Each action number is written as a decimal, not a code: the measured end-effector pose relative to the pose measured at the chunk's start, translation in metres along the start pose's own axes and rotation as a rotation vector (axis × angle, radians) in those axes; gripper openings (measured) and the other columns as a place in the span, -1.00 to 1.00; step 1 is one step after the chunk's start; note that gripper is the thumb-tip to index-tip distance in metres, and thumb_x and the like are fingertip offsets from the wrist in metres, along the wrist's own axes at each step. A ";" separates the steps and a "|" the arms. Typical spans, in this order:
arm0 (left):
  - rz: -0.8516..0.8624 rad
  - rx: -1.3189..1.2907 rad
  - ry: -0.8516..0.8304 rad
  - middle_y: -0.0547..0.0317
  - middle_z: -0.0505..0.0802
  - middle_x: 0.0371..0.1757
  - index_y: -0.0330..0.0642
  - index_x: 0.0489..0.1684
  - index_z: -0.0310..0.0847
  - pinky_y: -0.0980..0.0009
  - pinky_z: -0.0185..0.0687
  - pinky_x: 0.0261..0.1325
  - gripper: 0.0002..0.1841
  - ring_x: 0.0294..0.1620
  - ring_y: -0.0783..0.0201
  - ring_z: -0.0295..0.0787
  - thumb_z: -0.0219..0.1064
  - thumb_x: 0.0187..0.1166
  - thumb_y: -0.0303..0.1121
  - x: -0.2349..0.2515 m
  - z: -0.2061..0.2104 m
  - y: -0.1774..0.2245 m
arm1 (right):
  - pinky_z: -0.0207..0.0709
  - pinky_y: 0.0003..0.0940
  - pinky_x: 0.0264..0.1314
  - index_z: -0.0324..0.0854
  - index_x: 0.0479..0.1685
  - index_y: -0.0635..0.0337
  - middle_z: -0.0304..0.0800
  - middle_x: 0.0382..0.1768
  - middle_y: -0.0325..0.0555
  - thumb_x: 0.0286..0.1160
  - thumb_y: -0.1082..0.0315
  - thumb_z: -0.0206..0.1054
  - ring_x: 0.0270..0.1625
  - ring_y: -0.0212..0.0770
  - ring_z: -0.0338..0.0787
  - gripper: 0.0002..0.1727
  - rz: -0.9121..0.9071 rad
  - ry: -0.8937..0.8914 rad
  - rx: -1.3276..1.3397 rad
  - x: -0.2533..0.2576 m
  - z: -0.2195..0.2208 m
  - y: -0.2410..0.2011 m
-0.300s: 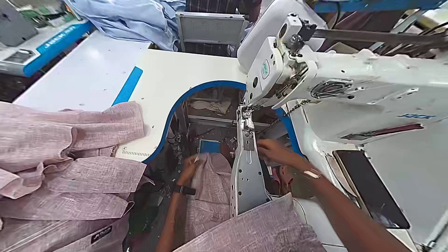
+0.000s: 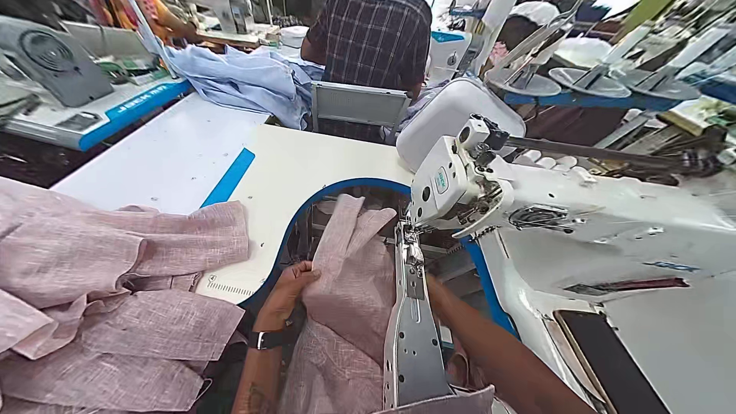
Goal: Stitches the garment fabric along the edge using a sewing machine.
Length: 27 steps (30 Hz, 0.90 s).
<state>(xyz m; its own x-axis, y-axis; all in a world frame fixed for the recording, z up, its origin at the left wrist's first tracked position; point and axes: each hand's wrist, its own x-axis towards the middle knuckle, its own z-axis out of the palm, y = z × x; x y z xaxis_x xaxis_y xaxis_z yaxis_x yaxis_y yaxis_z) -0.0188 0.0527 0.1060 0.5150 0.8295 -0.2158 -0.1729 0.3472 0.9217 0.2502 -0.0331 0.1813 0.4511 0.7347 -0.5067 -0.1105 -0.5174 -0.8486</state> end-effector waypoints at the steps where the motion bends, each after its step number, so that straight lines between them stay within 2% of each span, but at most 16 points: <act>1: -0.037 -0.003 0.066 0.22 0.87 -0.42 -0.30 -0.17 0.67 0.43 0.77 -0.25 -0.93 -0.41 0.41 0.81 0.32 0.51 -0.52 0.001 0.007 -0.007 | 0.55 -0.49 0.05 0.46 0.30 0.38 0.65 -0.10 -0.05 0.92 0.39 -0.21 -0.13 -0.40 0.64 -0.64 -0.105 0.001 -0.215 0.032 -0.019 0.005; 2: -0.051 0.019 0.107 0.24 0.84 -0.50 -0.30 -0.25 0.67 0.46 0.74 -0.33 -0.96 -0.49 0.44 0.78 0.34 0.47 -0.58 -0.001 0.015 -0.016 | 0.61 -0.38 0.06 0.56 0.16 0.45 0.72 -0.15 0.04 0.85 0.43 -0.02 -0.12 -0.29 0.72 -0.70 -0.206 0.034 -0.469 0.061 -0.045 0.017; 4: -0.106 0.153 0.153 0.36 0.65 -0.66 -0.23 -0.47 0.57 0.53 0.52 -0.50 -0.89 -0.65 0.51 0.54 0.38 0.42 -0.57 -0.019 0.034 -0.044 | 0.48 0.23 0.32 0.63 0.04 0.64 0.74 0.02 0.51 0.74 0.31 0.21 0.17 0.31 0.74 -0.60 -0.119 -0.077 -1.050 0.063 -0.101 0.036; 7: -0.274 0.360 0.058 0.25 0.61 -0.59 -0.33 -0.57 0.59 0.33 0.51 -0.26 -0.77 -0.50 0.40 0.52 0.39 0.51 -0.45 -0.056 0.045 -0.091 | 0.43 0.44 0.37 0.66 0.12 0.53 0.70 0.22 0.54 0.71 0.21 0.23 0.39 0.49 0.65 -0.57 0.226 -0.274 -1.462 -0.009 -0.118 0.059; 9: -0.181 0.311 0.043 0.22 0.75 -0.45 -0.39 -0.38 0.68 0.39 0.65 -0.10 -0.87 -0.37 0.46 0.66 0.34 0.54 -0.51 -0.056 0.046 -0.091 | 0.46 0.41 0.33 0.66 0.13 0.52 0.72 0.16 0.52 0.76 0.28 0.14 0.34 0.48 0.68 -0.61 0.131 -0.206 -1.383 -0.029 -0.113 0.055; 12: 0.183 0.316 0.161 0.14 0.80 -0.29 -0.51 -0.10 0.66 0.41 0.69 0.01 -0.81 -0.23 0.47 0.73 0.22 0.62 -0.50 -0.022 0.066 -0.036 | 0.45 0.37 0.27 0.61 0.04 0.64 0.73 -0.08 0.55 0.83 0.38 0.00 0.12 0.46 0.75 -0.60 -0.368 0.228 -0.948 -0.024 -0.105 0.022; 14: 0.417 0.447 0.304 0.18 0.78 -0.34 -0.46 -0.10 0.65 0.43 0.70 -0.06 -0.78 -0.28 0.50 0.74 0.19 0.66 -0.42 0.009 0.087 0.008 | 0.47 0.40 0.17 0.64 0.07 0.62 0.75 -0.15 0.52 0.80 0.39 0.03 0.02 0.45 0.77 -0.62 -0.664 0.536 -0.691 -0.004 -0.099 0.000; 15: 0.472 0.598 0.390 0.13 0.76 -0.37 -0.44 -0.13 0.66 0.36 0.66 -0.11 -0.76 -0.31 0.41 0.72 0.21 0.68 -0.37 0.019 0.096 0.022 | 0.47 0.42 0.14 0.65 0.12 0.55 0.77 -0.13 0.50 0.83 0.37 0.05 0.01 0.46 0.78 -0.63 -0.686 0.618 -0.685 0.003 -0.099 -0.007; 16: 0.450 0.762 0.457 -0.03 0.77 -0.39 -0.45 -0.15 0.66 0.15 0.63 -0.12 -0.72 -0.32 0.19 0.74 0.24 0.69 -0.31 0.022 0.100 0.027 | 0.48 0.46 0.17 0.65 0.21 0.48 0.79 -0.07 0.51 0.85 0.34 0.03 0.07 0.49 0.78 -0.62 -0.597 0.628 -0.781 0.002 -0.101 -0.011; 18: 0.170 0.945 0.412 -0.42 0.83 -0.14 -0.57 0.02 0.69 -0.28 0.59 0.19 -0.61 -0.01 -0.30 0.82 0.34 0.66 -0.26 0.001 0.088 0.009 | 0.51 0.43 0.22 0.59 0.33 0.42 0.76 0.08 0.52 0.85 0.32 -0.02 0.22 0.52 0.74 -0.60 -0.236 0.442 -1.128 -0.017 -0.105 0.001; 20: -0.132 0.940 0.281 -0.39 0.82 -0.19 -0.55 -0.11 0.73 -0.27 0.61 0.12 -0.63 -0.07 -0.26 0.79 0.46 0.55 -0.26 -0.036 0.059 -0.044 | 0.52 0.41 0.28 0.58 0.31 0.51 0.69 0.23 0.55 0.78 0.34 0.06 0.33 0.51 0.69 -0.60 0.052 0.170 -1.303 -0.044 -0.110 0.032; 22: -0.370 0.879 0.097 -0.31 0.83 -0.19 -0.53 -0.12 0.73 -0.16 0.65 0.12 -0.68 -0.10 -0.13 0.80 0.45 0.55 -0.31 -0.068 0.036 -0.085 | 0.53 0.35 0.30 0.58 0.28 0.53 0.69 0.24 0.51 0.70 0.41 0.15 0.36 0.47 0.68 -0.63 0.161 -0.015 -1.371 -0.064 -0.107 0.052; 24: -0.376 0.721 -0.012 -0.16 0.80 -0.30 -0.53 -0.17 0.70 0.01 0.66 0.01 -0.78 -0.24 0.06 0.75 0.34 0.61 -0.43 -0.081 0.043 -0.080 | 0.54 0.32 0.26 0.48 0.44 0.48 0.73 0.15 0.49 0.70 0.44 0.12 0.25 0.45 0.74 -0.59 -0.004 0.022 -1.313 -0.079 -0.092 0.049; 25: -0.252 0.597 -0.039 0.04 0.76 -0.44 -0.44 -0.28 0.70 0.20 0.66 -0.17 -0.81 -0.39 0.25 0.69 0.25 0.64 -0.47 -0.075 0.060 -0.060 | 0.58 0.33 0.16 0.46 0.53 0.43 0.80 0.04 0.47 0.68 0.45 0.13 0.09 0.45 0.81 -0.53 -0.209 0.109 -1.214 -0.084 -0.078 0.043; 26: -0.151 0.426 -0.097 0.22 0.79 -0.45 -0.35 -0.23 0.73 0.37 0.70 -0.23 -0.77 -0.42 0.42 0.72 0.13 0.70 -0.47 -0.067 0.084 -0.031 | 0.66 0.30 -0.06 0.50 0.56 0.37 0.85 -0.14 0.40 0.65 0.45 0.16 -0.15 0.40 0.87 -0.51 -0.459 0.191 -1.111 -0.088 -0.061 0.040; 27: -0.102 0.265 -0.218 0.32 0.84 -0.34 -0.30 0.00 0.73 0.47 0.74 -0.17 -0.70 -0.35 0.52 0.76 0.03 0.75 -0.42 -0.061 0.108 -0.001 | 0.70 0.18 -0.34 0.59 0.51 0.32 0.86 -0.31 0.27 0.58 0.46 0.21 -0.40 0.26 0.86 -0.51 -0.744 0.246 -1.022 -0.089 -0.045 0.043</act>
<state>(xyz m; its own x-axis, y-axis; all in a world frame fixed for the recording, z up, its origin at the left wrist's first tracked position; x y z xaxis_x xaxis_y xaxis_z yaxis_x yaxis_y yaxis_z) 0.0409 -0.0456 0.1534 0.6902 0.6739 -0.2635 0.0979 0.2738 0.9568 0.2453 -0.1406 0.1974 0.2737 0.9468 0.1690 0.9125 -0.2001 -0.3569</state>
